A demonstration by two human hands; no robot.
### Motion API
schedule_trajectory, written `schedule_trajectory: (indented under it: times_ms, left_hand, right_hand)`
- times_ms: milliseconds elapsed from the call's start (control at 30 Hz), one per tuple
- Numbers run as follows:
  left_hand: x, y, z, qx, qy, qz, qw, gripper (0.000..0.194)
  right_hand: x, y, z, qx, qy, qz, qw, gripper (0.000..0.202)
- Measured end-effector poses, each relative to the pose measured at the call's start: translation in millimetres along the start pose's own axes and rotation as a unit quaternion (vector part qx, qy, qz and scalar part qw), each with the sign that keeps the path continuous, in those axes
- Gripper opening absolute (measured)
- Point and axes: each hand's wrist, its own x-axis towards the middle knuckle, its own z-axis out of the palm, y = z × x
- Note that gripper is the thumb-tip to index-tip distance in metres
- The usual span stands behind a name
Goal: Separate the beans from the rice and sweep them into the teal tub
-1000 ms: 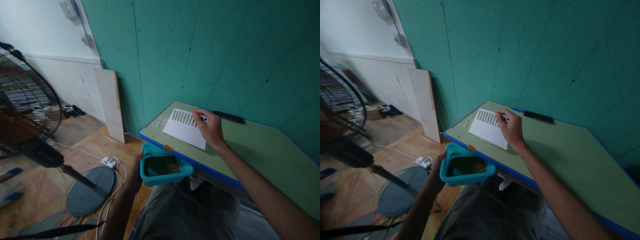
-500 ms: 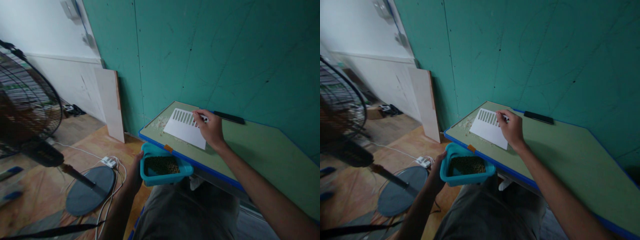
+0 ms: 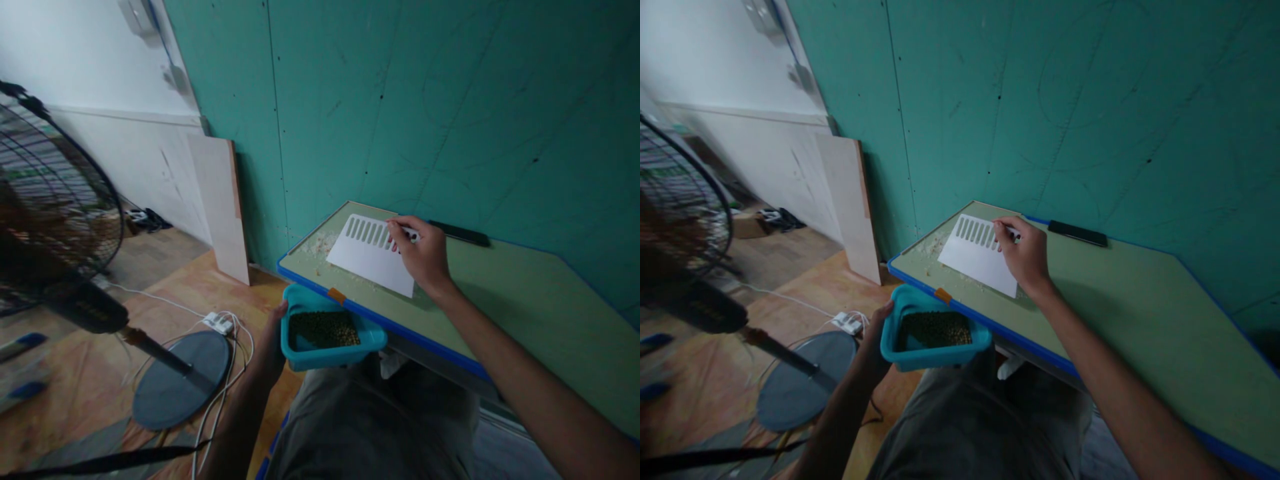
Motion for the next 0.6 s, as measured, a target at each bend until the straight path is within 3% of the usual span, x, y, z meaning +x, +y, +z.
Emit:
schedule_trajectory:
  times_ms: [600]
  left_hand:
    - [5.3,-2.3,-4.8,-0.005,0.003,0.008,1.000,0.038]
  right_hand:
    - [0.1,0.2,-0.6,-0.011,0.006,0.000,1.000,0.020]
